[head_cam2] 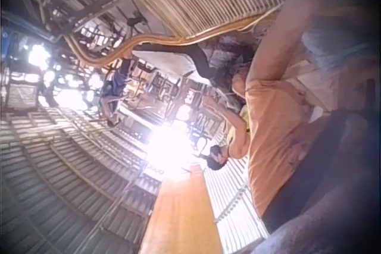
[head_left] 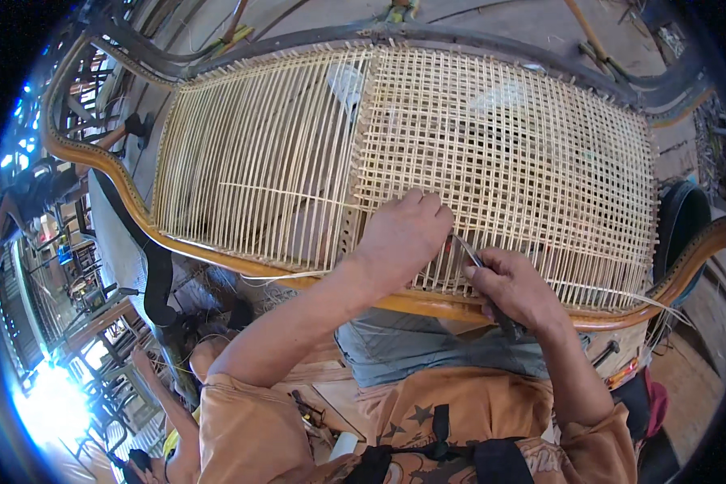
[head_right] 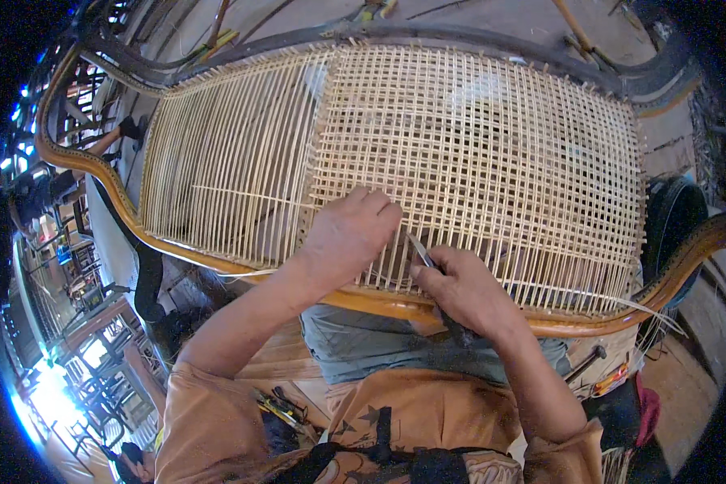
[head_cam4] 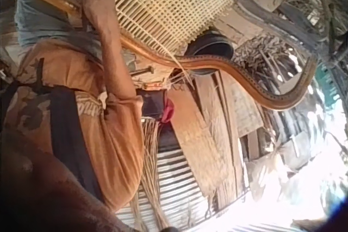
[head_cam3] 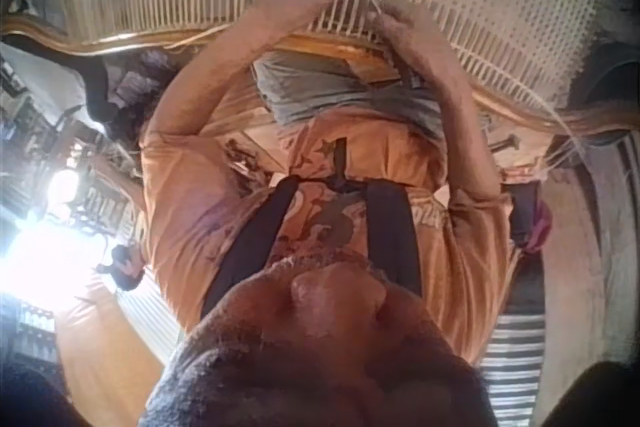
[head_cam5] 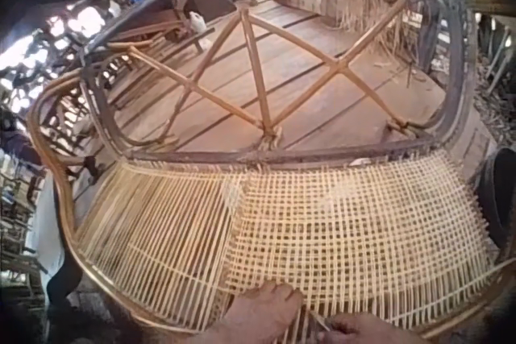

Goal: Weaving and securing rattan strips to repair the seat or back of a wooden chair.

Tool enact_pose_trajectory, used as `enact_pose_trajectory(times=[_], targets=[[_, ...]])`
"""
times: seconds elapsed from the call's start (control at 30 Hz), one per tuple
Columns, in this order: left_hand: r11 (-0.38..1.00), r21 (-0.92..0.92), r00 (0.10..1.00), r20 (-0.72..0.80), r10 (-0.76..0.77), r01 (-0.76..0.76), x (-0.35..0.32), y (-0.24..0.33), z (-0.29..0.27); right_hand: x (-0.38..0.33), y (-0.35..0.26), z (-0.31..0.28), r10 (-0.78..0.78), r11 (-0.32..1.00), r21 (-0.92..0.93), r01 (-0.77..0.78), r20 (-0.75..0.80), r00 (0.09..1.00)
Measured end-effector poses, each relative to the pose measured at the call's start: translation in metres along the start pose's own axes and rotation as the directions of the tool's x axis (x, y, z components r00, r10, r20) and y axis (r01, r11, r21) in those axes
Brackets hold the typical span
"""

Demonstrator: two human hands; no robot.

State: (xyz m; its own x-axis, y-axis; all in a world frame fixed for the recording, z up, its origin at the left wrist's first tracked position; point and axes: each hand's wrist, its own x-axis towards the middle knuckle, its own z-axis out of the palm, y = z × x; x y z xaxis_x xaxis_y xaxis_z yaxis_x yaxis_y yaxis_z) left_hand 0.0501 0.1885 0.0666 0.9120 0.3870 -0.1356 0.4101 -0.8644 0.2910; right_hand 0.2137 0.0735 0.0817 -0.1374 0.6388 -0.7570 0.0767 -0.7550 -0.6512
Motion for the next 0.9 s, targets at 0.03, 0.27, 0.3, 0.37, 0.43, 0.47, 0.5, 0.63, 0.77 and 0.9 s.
enact_pose_trajectory(times=[0.03, 0.27, 0.3, 0.37, 0.43, 0.47, 0.5, 0.63, 0.77, 0.9], targets=[[1.0, 0.01, 1.0, 0.015, 0.02, -0.021, 0.001, -0.004, 0.002, 0.003, -0.004, -0.001, 0.013, 0.999, -0.031, -0.012, 0.029, 1.0], [0.999, -0.023, 0.999, -0.029, 0.03, -0.03, 0.002, -0.004, 0.008, 0.009, -0.003, 0.003, 0.026, 0.993, 0.116, -0.024, -0.024, 0.999], [0.999, -0.026, 0.999, -0.03, 0.027, -0.028, -0.001, -0.002, 0.007, 0.002, -0.009, 0.006, 0.094, 0.992, 0.09, -0.09, -0.042, 0.995], [0.998, -0.053, 0.999, -0.043, -0.026, 0.024, 0.001, -0.002, 0.002, -0.002, -0.006, -0.002, 0.092, 0.994, 0.066, -0.089, -0.045, 0.995], [0.997, -0.068, 0.998, -0.061, -0.03, 0.026, 0.002, 0.002, 0.002, -0.005, -0.001, -0.008, 0.093, 0.995, 0.043, -0.091, -0.053, 0.994], [0.996, -0.088, 0.996, -0.078, -0.036, 0.029, 0.002, 0.004, 0.002, -0.007, 0.001, -0.01, 0.082, 0.995, 0.061, -0.079, -0.058, 0.995], [0.996, -0.087, 0.996, -0.078, -0.031, 0.024, 0.004, 0.007, 0.002, -0.008, 0.003, -0.012, 0.071, 0.995, 0.078, -0.066, -0.064, 0.995], [0.998, -0.067, 1.0, -0.014, 0.006, -0.007, 0.013, 0.018, 0.0, -0.007, 0.01, -0.015, 0.053, 0.998, 0.04, -0.051, -0.043, 0.998], [0.999, 0.041, 0.993, 0.113, 0.021, -0.026, 0.02, 0.022, 0.005, -0.003, 0.011, -0.015, 0.09, 0.996, 0.022, -0.09, -0.011, 0.996], [0.999, 0.02, 0.989, 0.139, 0.047, -0.05, 0.019, 0.017, 0.006, 0.002, 0.009, -0.012, 0.08, 0.996, 0.046, -0.079, -0.026, 0.996]])
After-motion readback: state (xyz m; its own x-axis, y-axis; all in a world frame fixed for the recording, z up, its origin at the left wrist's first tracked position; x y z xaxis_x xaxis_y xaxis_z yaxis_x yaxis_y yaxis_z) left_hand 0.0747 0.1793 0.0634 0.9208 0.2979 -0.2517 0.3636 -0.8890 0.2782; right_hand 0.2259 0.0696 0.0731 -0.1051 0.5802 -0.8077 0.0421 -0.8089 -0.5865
